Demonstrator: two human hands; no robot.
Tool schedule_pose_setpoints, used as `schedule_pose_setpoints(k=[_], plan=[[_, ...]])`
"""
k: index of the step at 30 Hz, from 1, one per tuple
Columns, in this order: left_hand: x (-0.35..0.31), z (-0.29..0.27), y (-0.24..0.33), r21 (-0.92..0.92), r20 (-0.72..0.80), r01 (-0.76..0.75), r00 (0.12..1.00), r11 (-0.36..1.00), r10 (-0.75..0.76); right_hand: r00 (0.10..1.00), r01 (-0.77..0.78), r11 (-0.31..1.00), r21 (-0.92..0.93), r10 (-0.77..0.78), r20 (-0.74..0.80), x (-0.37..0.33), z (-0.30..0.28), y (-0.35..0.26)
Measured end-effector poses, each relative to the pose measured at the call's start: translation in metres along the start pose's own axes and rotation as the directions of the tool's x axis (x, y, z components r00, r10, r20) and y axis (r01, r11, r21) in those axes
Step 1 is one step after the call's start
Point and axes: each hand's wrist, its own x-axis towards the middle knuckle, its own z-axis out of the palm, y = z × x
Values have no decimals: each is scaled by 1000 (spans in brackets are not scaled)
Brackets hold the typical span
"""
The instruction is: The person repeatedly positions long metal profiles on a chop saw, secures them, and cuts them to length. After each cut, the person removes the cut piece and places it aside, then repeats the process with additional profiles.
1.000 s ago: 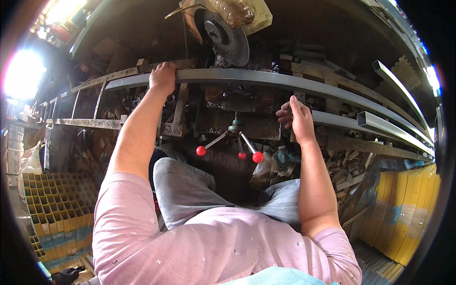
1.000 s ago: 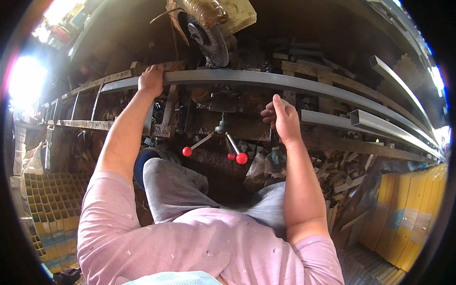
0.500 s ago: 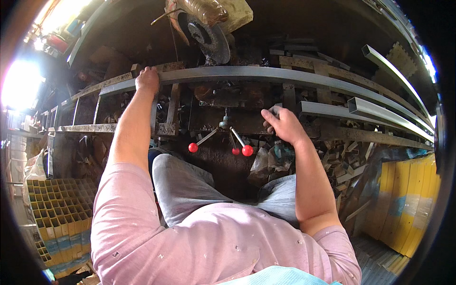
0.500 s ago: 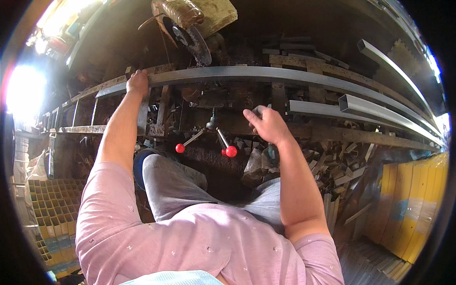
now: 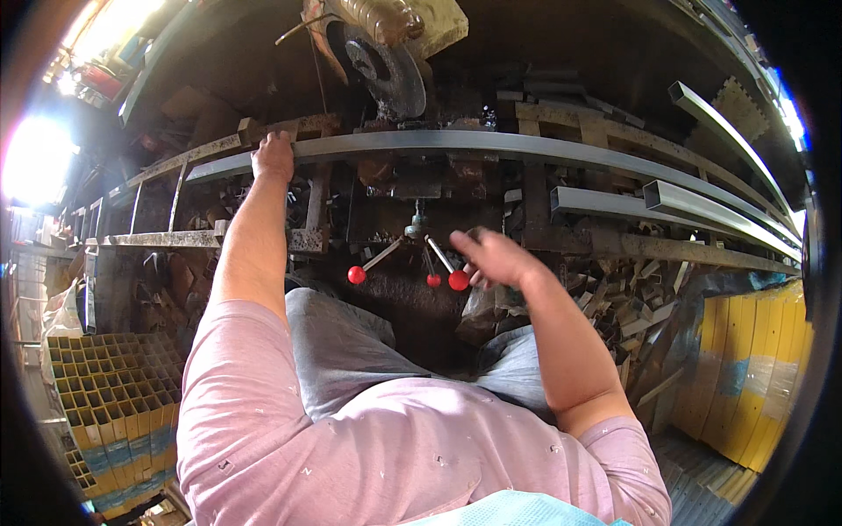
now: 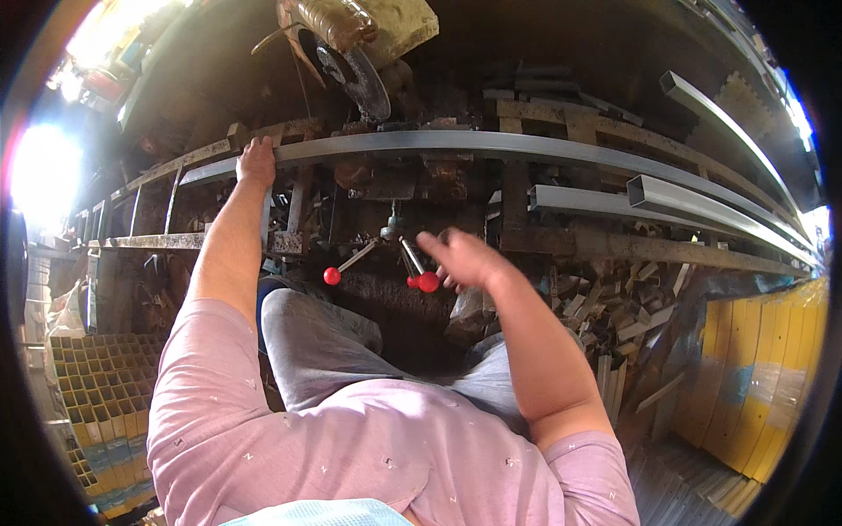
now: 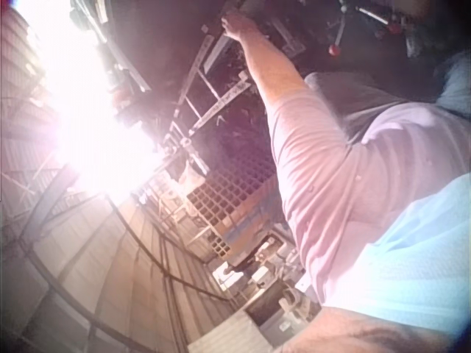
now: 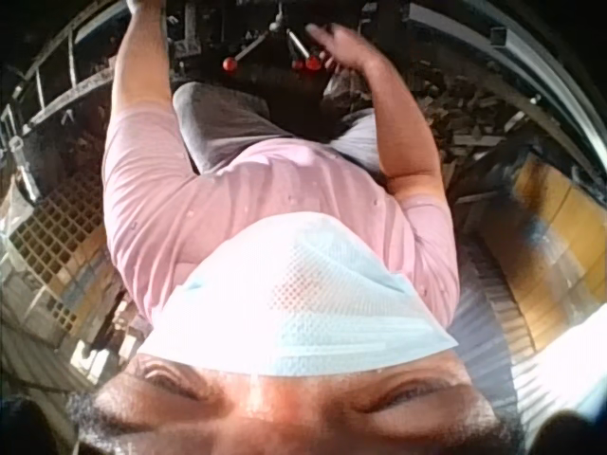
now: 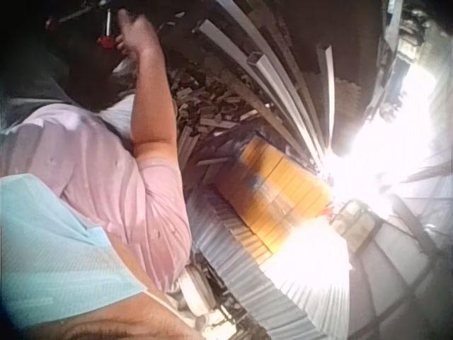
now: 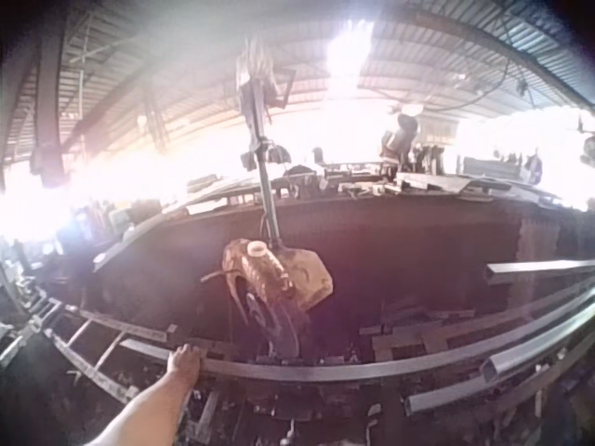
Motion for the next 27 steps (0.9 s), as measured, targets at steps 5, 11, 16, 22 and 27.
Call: schedule_pose_setpoints(k=[5,11,16,22,27], plan=[[-8,6,6,-38,-43,6,999,999,-8,948,194,920,-341,-266,-177,-22,70,-35],[-37,-53,79,-102,-105,-304,950,947,294,854,482,865,-142,-499,-144,-10,118,-39],[-34,-72,71,-125,28,-240,969,963,246,894,446,888,-117,-433,117,-4,123,-63],[-18,-48,16,-119,55,-202,976,972,209,947,288,911,-296,-227,226,-28,89,-98],[5,14,-101,-57,105,155,983,986,-148,919,357,904,-237,-295,261,-47,93,-81]])
